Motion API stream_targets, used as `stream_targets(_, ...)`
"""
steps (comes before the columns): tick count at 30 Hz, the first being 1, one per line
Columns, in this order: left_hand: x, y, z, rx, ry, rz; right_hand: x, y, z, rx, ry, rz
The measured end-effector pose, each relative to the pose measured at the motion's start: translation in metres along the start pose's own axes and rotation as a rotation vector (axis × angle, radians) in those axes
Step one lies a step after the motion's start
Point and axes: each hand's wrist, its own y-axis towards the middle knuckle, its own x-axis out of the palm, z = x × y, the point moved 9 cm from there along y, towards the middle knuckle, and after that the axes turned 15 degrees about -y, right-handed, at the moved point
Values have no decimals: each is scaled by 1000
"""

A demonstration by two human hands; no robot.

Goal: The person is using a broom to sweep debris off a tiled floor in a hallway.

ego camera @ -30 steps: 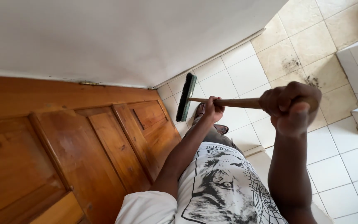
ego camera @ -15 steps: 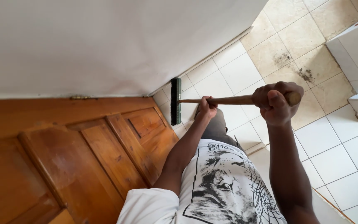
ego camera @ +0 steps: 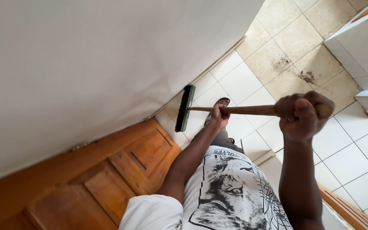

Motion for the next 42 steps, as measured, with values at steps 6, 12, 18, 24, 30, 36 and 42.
stream_targets(6,74,9,-35,-108,110,-37,-42,32,-16,-47,-60,82)
stream_targets(12,151,82,-97,-179,195,-169,-78,60,-32,-168,-138,104)
stream_targets(18,213,150,-157,-251,338,-196,-54,78,-40,-173,-313,25)
stream_targets(24,271,121,-198,-323,510,-342,-66,72,-75,-176,-428,61)
stream_targets(30,254,23,-186,-389,685,-220,-90,41,-103,-72,-436,67)
stream_targets(36,153,-9,-153,-373,634,-229,-94,-6,-113,-55,-487,240)
stream_targets(42,27,14,-117,-298,287,-223,-70,-24,-82,-98,-219,-27)
